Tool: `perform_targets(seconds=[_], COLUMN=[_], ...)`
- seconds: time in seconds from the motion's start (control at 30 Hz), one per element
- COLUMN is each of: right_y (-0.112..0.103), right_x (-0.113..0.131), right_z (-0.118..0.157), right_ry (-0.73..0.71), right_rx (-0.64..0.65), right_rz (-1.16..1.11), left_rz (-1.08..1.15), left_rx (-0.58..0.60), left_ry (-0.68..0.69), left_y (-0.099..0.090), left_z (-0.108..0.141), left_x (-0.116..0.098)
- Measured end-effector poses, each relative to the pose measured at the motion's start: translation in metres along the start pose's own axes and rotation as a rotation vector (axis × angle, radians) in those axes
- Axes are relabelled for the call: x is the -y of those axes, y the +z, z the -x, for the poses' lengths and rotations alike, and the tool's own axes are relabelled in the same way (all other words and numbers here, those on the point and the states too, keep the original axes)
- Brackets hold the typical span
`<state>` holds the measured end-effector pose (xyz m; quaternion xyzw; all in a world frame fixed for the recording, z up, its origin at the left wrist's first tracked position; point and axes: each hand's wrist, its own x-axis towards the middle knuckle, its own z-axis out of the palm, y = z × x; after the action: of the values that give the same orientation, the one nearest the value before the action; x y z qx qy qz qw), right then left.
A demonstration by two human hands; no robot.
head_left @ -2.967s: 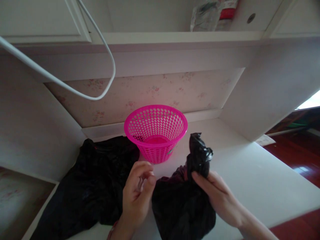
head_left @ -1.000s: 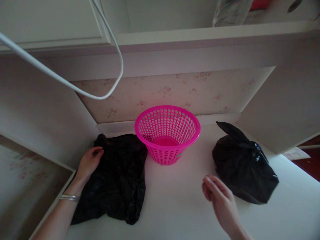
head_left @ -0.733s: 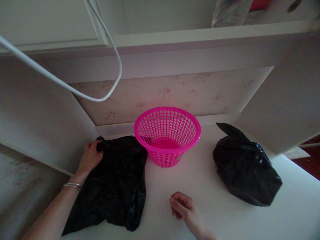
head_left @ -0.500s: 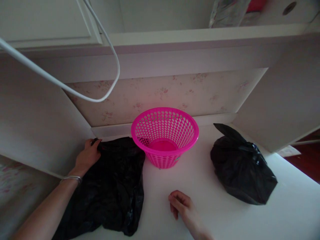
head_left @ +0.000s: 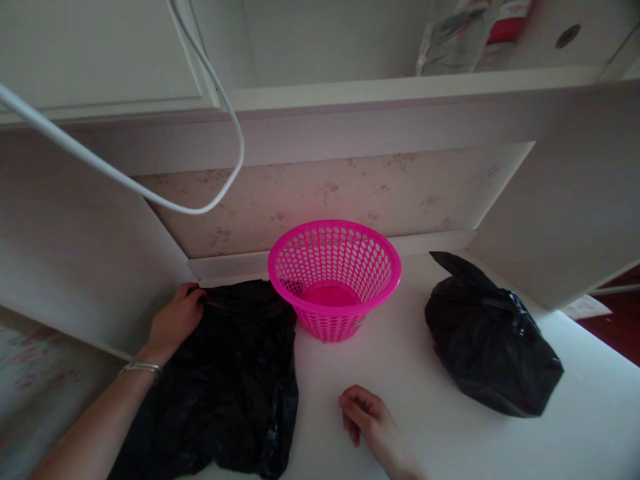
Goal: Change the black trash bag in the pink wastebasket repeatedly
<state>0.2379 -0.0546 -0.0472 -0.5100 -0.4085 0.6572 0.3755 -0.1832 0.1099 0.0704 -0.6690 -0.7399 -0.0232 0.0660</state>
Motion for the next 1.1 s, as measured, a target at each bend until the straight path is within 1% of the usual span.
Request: perform_targets(seconds=[0.17, 0.37, 0.53, 0.67, 0.8, 0.87, 0.97, 1.03, 1.1], right_y=[0.001, 0.003, 0.004, 0.003, 0.005, 0.007, 0.011, 0.012, 0.013], right_x=[-0.007, -0.007, -0.004, -0.004, 0.002, 0.012, 0.035, 0.054, 0.073], right_z=[0.0, 0.004, 0.006, 0.004, 0.008, 0.014, 0.023, 0.027, 0.029], right_ry=[-0.013, -0.019, -0.023, -0.018, -0.026, -0.065, -0.159, -0.23, -0.298], right_rx=[0.003, 0.014, 0.029, 0.031, 0.062, 0.121, 0.23, 0.243, 0.221], right_rz=[0.008, 0.015, 0.032, 0.054, 0.113, 0.19, 0.371, 0.457, 0.482], left_rz=[0.0, -0.012, -0.013, 0.003, 0.031, 0.043, 0.065, 0.085, 0.106], left_rx=[-0.012, 0.05, 0.106, 0.096, 0.036, -0.018, -0.113, -0.19, -0.273], left_ry=[0.009, 0.027, -0.043, -0.099, -0.141, -0.182, -0.27, -0.318, -0.356], left_y=[-0.005, -0.008, -0.012, -0.021, -0.034, -0.043, -0.06, -0.073, -0.085], left_z=[0.013, 0.024, 0.03, 0.036, 0.044, 0.05, 0.059, 0.066, 0.074], left_x=[-0.006, -0.009, -0.01, -0.014, -0.02, -0.022, -0.025, -0.026, -0.027])
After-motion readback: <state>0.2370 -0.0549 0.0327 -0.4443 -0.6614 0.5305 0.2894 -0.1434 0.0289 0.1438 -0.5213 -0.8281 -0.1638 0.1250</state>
